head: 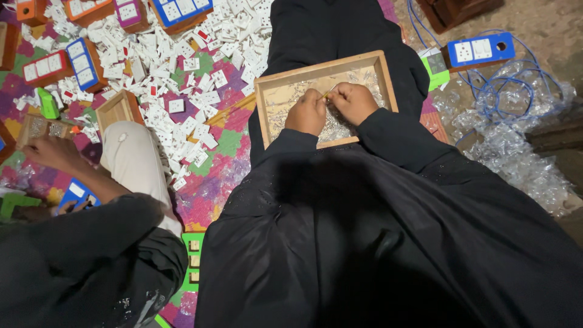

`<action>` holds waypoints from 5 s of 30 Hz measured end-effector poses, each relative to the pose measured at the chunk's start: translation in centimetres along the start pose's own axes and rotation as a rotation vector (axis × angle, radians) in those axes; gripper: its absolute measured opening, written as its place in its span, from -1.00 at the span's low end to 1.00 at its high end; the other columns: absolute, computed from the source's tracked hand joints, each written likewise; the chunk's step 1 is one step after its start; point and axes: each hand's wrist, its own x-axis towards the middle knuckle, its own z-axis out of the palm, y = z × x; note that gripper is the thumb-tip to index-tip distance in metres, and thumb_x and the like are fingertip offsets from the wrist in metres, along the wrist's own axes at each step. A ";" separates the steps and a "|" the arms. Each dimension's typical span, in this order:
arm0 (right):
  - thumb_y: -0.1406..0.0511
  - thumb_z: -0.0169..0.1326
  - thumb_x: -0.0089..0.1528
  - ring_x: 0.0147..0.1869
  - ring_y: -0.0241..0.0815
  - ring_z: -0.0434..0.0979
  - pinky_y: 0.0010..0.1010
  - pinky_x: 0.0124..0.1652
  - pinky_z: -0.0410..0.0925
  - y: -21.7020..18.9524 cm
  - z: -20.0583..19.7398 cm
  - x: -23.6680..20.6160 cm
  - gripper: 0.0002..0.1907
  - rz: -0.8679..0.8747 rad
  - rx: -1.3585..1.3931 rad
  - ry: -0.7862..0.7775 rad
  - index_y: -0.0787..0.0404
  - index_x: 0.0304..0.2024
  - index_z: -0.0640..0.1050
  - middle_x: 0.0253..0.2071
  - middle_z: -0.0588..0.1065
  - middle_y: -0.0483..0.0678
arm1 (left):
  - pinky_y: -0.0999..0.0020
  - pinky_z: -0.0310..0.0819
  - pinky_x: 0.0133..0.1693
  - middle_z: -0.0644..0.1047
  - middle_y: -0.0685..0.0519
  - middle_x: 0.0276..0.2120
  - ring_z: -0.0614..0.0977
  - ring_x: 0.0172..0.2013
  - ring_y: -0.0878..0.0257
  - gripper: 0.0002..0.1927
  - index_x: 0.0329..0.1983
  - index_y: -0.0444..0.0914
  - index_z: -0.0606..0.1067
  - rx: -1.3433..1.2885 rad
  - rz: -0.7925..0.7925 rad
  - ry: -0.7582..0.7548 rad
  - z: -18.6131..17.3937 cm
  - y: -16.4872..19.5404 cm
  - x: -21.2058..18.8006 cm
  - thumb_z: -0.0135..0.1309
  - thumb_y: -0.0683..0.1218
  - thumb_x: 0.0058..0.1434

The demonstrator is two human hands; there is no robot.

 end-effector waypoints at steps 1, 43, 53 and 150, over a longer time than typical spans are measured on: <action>0.30 0.10 0.34 -0.39 -0.22 0.57 -0.38 -0.34 0.39 0.0 0.0 -0.1 -0.83 -0.091 -0.116 0.026 0.30 -0.26 0.58 -0.43 0.56 -0.02 | -0.07 0.48 -0.24 0.61 -0.18 -0.32 0.63 -0.27 -0.20 -0.88 -0.24 -0.23 0.45 0.003 0.001 0.005 0.1 -0.1 0.0 0.06 -0.08 0.29; 0.33 0.12 0.28 -0.38 0.00 0.46 -0.21 -0.36 0.30 0.9 -1.5 -0.1 -0.83 -0.343 -0.269 -0.229 0.29 -0.37 0.50 -0.43 0.46 0.07 | -0.03 0.51 -0.20 0.61 -0.16 -0.26 0.64 -0.23 -0.17 -0.88 -0.25 -0.21 0.53 0.054 -0.066 -0.001 0.5 -1.3 -0.3 0.08 -0.07 0.26; 0.29 0.13 0.20 -0.43 0.02 0.45 -0.20 -0.39 0.30 -1.4 -0.6 -1.5 -0.84 -0.465 -0.233 -0.506 0.24 -0.43 0.52 -0.50 0.45 0.07 | -0.04 0.50 -0.10 0.61 -0.19 -0.24 0.63 -0.15 -0.21 -0.81 -0.17 -0.25 0.55 0.105 -0.241 0.069 -0.3 -4.7 2.1 -0.01 -0.06 0.40; 0.44 0.16 0.36 -0.32 -0.51 0.39 -0.63 -0.29 0.30 1.9 0.4 -0.6 -0.93 0.011 0.294 -0.236 0.30 -0.14 0.52 -0.38 0.46 -0.23 | 0.32 0.44 -0.29 0.52 0.02 -0.45 0.51 -0.39 0.27 -0.85 -0.28 -0.30 0.50 -0.428 -0.049 -0.278 0.0 -5.0 0.2 0.12 -0.12 0.37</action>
